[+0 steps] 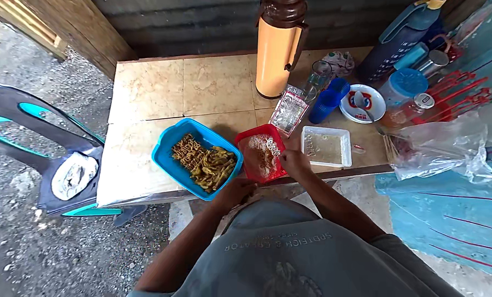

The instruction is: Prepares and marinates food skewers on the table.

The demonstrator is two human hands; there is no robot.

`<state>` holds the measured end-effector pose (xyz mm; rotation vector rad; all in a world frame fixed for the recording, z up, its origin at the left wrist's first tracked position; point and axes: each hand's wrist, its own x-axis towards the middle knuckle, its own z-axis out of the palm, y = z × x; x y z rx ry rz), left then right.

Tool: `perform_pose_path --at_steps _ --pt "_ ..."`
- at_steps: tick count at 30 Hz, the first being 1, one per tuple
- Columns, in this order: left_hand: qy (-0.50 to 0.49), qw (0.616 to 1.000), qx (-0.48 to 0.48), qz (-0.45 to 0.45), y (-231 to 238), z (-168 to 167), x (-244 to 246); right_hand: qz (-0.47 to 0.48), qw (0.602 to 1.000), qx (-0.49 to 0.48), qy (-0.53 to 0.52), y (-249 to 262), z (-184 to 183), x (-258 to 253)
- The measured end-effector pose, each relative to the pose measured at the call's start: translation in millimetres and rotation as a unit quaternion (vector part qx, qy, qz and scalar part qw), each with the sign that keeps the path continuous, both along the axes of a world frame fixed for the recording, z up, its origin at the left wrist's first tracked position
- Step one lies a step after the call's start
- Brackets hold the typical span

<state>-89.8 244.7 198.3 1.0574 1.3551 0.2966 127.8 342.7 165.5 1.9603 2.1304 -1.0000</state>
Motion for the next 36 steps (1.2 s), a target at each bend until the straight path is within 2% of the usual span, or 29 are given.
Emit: perform_pose_path --at_steps 3,6,8,10,12,14,19,23,25,28,36 --pt "0.066 0.993 0.082 0.059 -26.0 7.3 -36.5 0.054 0.995 -0.024 -0.075 0.1 1.6 -15.2" --pt "0.089 0.967 0.161 0.175 -50.6 2.9 -71.6 0.086 0.987 -0.037 -0.129 -6.2 7.5 -26.6" --pt "0.093 0.934 0.224 0.261 -64.2 -4.8 -93.0 0.086 0.983 -0.039 -0.155 -11.5 7.0 -31.3" --pt "0.138 0.891 0.294 0.317 -73.1 -18.5 -118.1 0.063 0.982 -0.049 -0.172 -16.1 4.6 -37.6" --pt "0.217 0.851 0.349 0.328 -77.6 -35.8 -148.9 0.032 0.98 -0.06 -0.184 -19.1 4.7 -46.9" --pt "0.285 0.819 0.365 0.338 -78.9 -50.4 -178.9 0.018 0.979 -0.064 -0.19 -20.3 4.0 -55.3" --pt "0.35 0.781 0.324 0.402 -63.8 -81.4 -243.3 -0.024 0.979 -0.066 -0.189 -19.0 -0.8 -62.5" --pt "0.442 0.759 0.192 0.438 -40.2 -108.5 -264.5 -0.037 0.973 -0.075 -0.213 -17.4 -4.3 -66.2" --pt "0.467 0.758 0.135 0.435 -28.3 -129.0 -266.9 -0.048 0.97 -0.082 -0.222 -17.0 -3.0 -70.5" --pt "0.517 0.754 0.106 0.391 -15.5 -158.1 -265.2 -0.065 0.965 -0.091 -0.235 -15.7 -3.5 -78.2" --pt "0.517 0.763 0.1 0.374 -11.3 -158.0 -263.9 -0.1 0.972 -0.034 -0.211 -15.6 3.7 -72.7"
